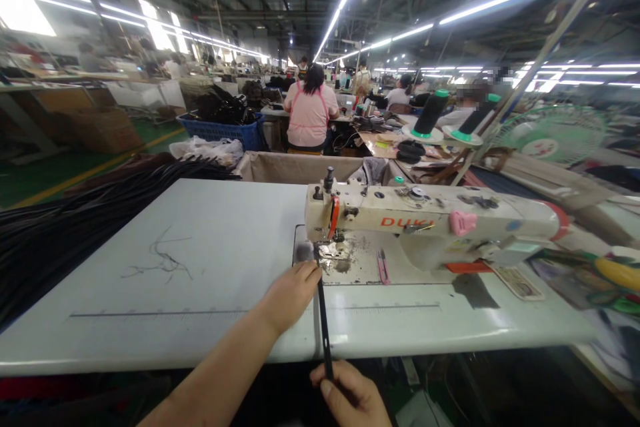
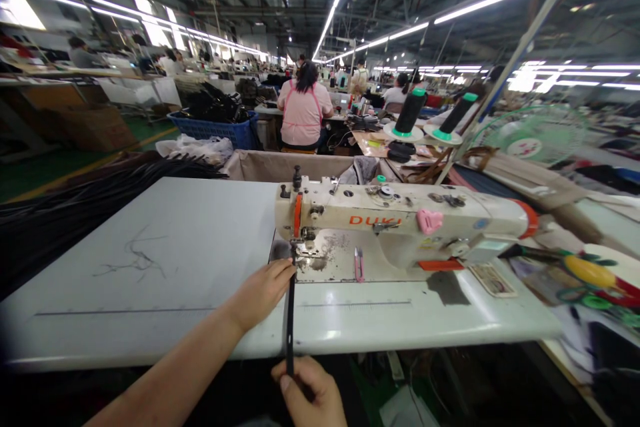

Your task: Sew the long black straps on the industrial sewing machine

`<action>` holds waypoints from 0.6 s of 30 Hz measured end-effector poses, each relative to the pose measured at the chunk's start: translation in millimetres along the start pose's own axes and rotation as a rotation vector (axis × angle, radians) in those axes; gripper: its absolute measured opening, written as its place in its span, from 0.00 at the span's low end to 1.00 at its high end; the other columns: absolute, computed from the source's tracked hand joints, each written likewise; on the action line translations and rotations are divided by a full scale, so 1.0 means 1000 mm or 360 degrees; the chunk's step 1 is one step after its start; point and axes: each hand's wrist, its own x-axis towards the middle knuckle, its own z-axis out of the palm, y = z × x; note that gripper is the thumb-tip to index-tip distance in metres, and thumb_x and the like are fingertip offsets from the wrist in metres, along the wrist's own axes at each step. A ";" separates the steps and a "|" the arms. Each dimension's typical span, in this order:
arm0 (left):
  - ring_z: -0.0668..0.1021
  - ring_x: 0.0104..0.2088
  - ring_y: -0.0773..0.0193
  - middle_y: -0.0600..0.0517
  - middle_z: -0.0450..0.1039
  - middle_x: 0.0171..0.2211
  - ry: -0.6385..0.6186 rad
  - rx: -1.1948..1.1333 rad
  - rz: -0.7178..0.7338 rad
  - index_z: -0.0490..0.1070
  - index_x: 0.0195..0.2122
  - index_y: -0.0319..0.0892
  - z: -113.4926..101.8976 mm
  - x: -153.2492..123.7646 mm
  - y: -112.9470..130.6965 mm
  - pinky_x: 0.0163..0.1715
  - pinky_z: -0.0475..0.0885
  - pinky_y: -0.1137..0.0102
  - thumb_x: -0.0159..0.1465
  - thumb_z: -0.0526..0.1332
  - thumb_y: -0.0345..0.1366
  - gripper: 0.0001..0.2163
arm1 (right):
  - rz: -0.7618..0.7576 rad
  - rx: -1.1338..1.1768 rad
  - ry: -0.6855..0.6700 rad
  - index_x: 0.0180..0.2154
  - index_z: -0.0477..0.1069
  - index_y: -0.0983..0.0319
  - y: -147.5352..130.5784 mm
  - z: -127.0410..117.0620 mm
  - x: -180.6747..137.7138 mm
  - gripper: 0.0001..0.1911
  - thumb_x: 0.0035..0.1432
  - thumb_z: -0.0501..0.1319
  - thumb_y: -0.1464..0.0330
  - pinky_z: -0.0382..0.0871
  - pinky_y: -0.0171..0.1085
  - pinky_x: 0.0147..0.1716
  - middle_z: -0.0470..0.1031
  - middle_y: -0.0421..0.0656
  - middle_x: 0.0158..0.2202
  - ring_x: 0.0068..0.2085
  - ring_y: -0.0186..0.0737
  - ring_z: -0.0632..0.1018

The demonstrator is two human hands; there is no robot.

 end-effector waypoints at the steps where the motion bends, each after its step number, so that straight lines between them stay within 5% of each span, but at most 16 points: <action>1: 0.80 0.55 0.54 0.42 0.76 0.54 0.0001 -0.0008 -0.0002 0.70 0.51 0.41 0.000 0.000 0.000 0.60 0.77 0.56 0.73 0.53 0.28 0.10 | 0.0058 0.0050 0.0042 0.40 0.85 0.59 0.000 0.002 0.001 0.29 0.58 0.68 0.40 0.71 0.38 0.41 0.83 0.46 0.35 0.37 0.45 0.79; 5: 0.79 0.56 0.53 0.42 0.76 0.53 -0.0008 -0.0045 -0.0014 0.70 0.52 0.41 -0.002 0.000 0.000 0.61 0.76 0.55 0.73 0.53 0.28 0.10 | 0.0243 0.0241 -0.0064 0.41 0.81 0.62 -0.004 0.008 0.001 0.33 0.58 0.67 0.38 0.68 0.35 0.31 0.82 0.45 0.27 0.27 0.40 0.78; 18: 0.80 0.54 0.52 0.41 0.76 0.52 -0.0003 -0.0024 0.0013 0.72 0.49 0.40 -0.008 0.002 0.003 0.59 0.78 0.55 0.73 0.54 0.28 0.08 | 0.0165 0.0123 -0.0169 0.33 0.83 0.62 -0.007 0.000 -0.005 0.30 0.63 0.64 0.41 0.67 0.35 0.32 0.84 0.47 0.28 0.29 0.40 0.80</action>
